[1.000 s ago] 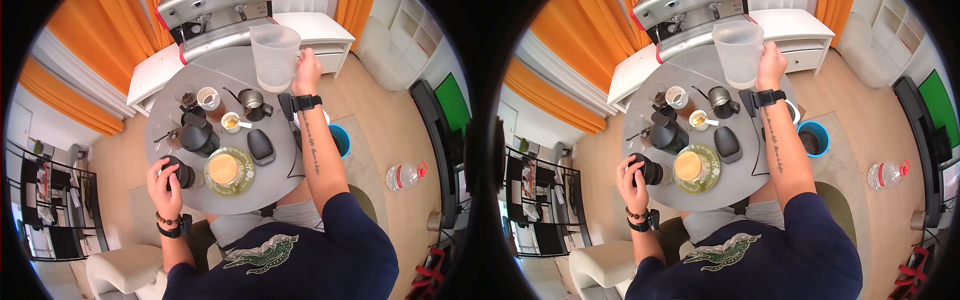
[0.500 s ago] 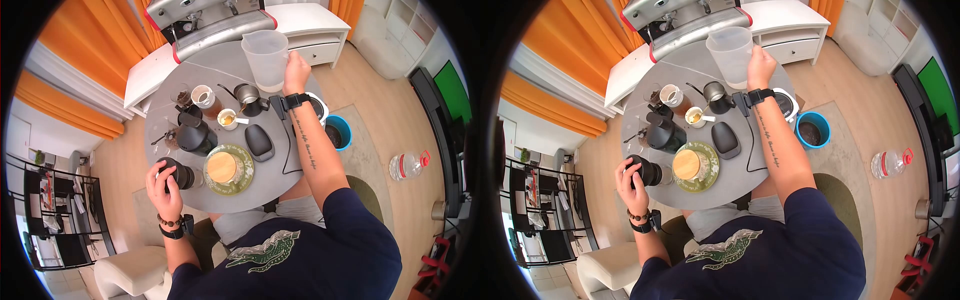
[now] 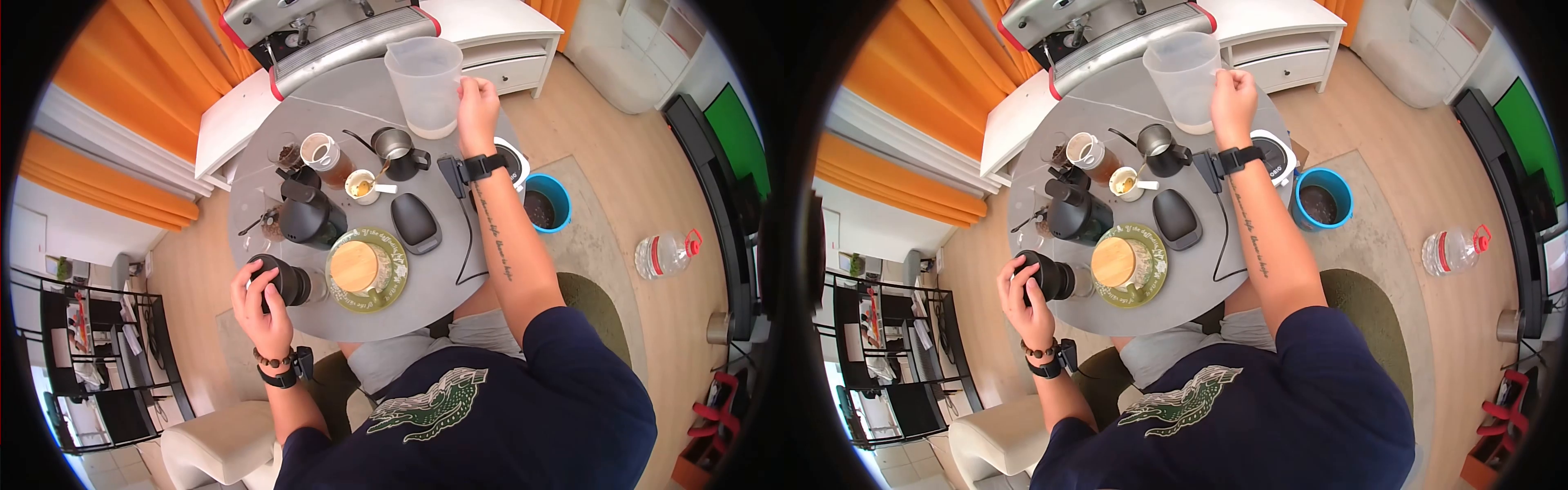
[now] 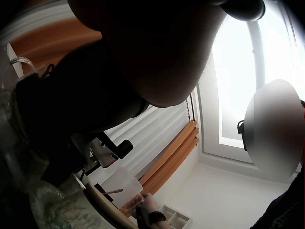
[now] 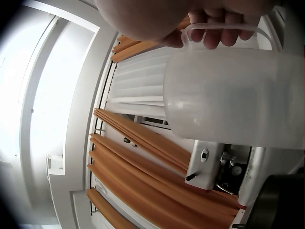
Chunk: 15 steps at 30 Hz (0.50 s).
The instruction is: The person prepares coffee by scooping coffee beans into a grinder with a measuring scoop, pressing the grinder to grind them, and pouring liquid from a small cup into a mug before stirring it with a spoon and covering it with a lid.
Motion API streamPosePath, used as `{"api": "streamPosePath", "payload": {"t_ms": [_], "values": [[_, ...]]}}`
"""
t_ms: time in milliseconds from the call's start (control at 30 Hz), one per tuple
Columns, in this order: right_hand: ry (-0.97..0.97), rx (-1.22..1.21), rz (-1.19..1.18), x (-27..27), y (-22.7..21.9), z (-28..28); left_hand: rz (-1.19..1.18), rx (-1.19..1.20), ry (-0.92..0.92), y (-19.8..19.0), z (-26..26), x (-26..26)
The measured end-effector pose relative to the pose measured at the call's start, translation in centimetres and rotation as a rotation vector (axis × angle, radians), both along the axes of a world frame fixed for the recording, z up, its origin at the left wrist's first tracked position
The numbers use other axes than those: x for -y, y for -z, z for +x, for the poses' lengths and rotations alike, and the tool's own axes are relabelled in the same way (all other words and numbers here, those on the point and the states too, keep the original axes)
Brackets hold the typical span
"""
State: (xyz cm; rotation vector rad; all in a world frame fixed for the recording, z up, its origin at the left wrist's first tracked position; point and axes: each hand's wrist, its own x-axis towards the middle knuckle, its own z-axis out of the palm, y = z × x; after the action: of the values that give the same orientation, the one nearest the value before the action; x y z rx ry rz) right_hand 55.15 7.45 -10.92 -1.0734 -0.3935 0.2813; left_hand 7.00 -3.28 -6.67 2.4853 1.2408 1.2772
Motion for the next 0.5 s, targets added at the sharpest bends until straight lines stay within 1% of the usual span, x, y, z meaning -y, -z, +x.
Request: {"api": "streamPosePath", "payload": {"t_ms": [67, 133, 167, 233, 267, 333, 400, 433, 467, 500], "values": [[0.023, 0.034, -0.015, 0.3, 0.5, 0.2, 0.016, 0.004, -0.005, 0.1, 0.1, -0.2], [-0.093, 0.049, -0.087, 1.1, 0.5, 0.3, 0.034, 0.01, -0.008, 0.1, 0.2, -0.3], [-0.095, 0.051, -0.083, 1.5, 0.3, 0.1, 0.035, 0.012, -0.006, 0.0, 0.1, -0.2], [0.02, 0.153, 0.006, 2.1, 0.3, -0.4, 0.038, 0.017, -0.009, 0.1, 0.1, -0.1], [0.016, 0.154, 0.01, 2.4, 0.7, -0.4, 0.04, 0.01, -0.009, 0.1, 0.0, -0.2], [0.174, 0.37, -0.045, 3.7, 2.0, -0.3, 0.048, 0.004, -0.017, 0.2, 0.1, -0.3], [-0.001, 0.217, 0.022, 6.9, 0.5, -2.6, 0.026, 0.029, -0.008, 0.2, 0.1, -0.3], [-0.07, 0.151, 0.029, 7.7, 0.9, -3.1, 0.029, 0.025, -0.015, 0.1, 0.0, -0.2], [-0.073, 0.148, 0.032, 8.2, 1.1, -3.8, 0.035, 0.005, -0.009, 0.1, 0.0, -0.3], [-0.164, 0.076, 0.019, 8.7, 1.3, -4.3, 0.039, -0.016, -0.003, 0.1, 0.0, -0.3]]}}
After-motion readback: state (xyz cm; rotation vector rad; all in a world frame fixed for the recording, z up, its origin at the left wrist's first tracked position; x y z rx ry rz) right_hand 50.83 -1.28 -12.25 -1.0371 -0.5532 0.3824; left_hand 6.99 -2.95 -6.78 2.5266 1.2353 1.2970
